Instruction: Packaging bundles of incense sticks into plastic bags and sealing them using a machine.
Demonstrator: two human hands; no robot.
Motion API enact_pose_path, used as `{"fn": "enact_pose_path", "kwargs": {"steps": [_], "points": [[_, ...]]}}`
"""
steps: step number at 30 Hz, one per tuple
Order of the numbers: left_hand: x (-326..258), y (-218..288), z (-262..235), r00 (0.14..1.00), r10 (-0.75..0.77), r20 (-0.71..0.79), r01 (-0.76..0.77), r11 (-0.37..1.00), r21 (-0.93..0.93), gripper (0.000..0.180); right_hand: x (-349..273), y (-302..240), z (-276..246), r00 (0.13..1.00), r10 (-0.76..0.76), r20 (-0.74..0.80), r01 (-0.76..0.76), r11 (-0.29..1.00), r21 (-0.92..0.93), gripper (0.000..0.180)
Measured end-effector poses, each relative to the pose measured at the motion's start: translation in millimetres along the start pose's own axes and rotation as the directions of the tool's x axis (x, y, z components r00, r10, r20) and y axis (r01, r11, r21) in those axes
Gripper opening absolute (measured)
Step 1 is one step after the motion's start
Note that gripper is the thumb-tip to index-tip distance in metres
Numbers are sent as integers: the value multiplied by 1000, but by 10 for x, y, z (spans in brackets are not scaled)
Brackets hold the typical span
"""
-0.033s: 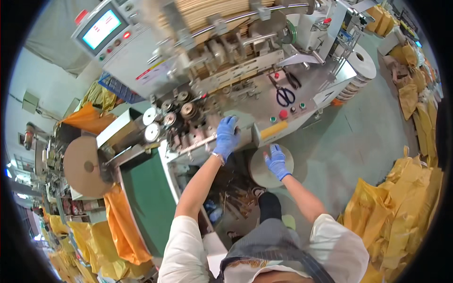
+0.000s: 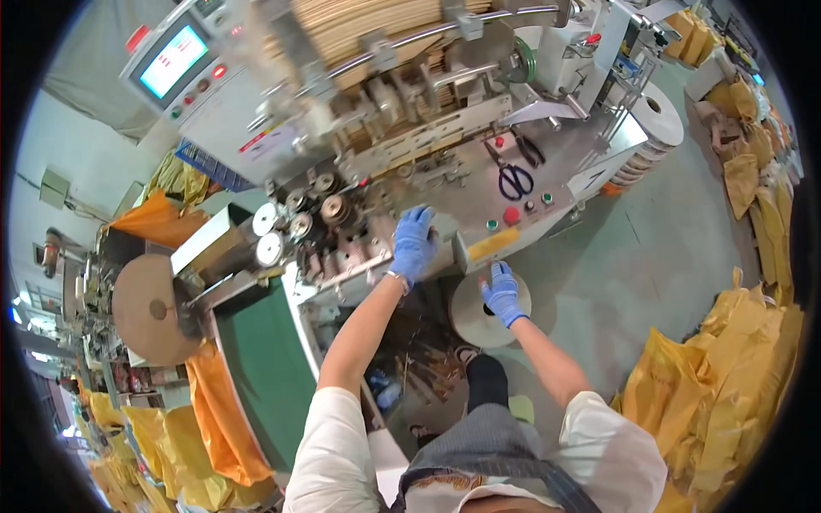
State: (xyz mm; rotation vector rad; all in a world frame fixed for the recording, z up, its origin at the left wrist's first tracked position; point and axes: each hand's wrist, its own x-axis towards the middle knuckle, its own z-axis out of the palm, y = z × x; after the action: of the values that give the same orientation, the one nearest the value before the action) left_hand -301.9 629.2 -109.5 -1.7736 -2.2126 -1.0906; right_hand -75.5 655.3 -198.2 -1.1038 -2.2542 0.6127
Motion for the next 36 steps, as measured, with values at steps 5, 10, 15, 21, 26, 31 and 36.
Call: {"fn": "enact_pose_path", "kwargs": {"steps": [5,10,15,21,26,31,36], "points": [[1039,-180,1133,979,68,190,-83,994,73,52,614,798,263,994,14,109,-7,998,-65,56],[1835,-24,1800,930,-153,334,101,981,168,54,833,955,262,984,-60,168,73,995,-72,59],[2088,-186,2148,986,-99,133,59,958,280,43,927,864,243,971,-65,230,83,994,-69,56],[2258,-156,2286,999,-31,26,27,988,152,24,1023,785,214,943,36,330,15,989,-148,49],[2301,-126,2360,985,-173,21,172,984,52,19,916,862,260,954,31,297,12,990,-141,58],[2233,-211,2175,981,-194,-2,194,980,34,19,871,943,310,940,14,341,21,995,-98,70],[1578,-45,1603,922,15,388,-120,961,248,39,910,1262,363,929,32,369,28,987,-157,76]]}}
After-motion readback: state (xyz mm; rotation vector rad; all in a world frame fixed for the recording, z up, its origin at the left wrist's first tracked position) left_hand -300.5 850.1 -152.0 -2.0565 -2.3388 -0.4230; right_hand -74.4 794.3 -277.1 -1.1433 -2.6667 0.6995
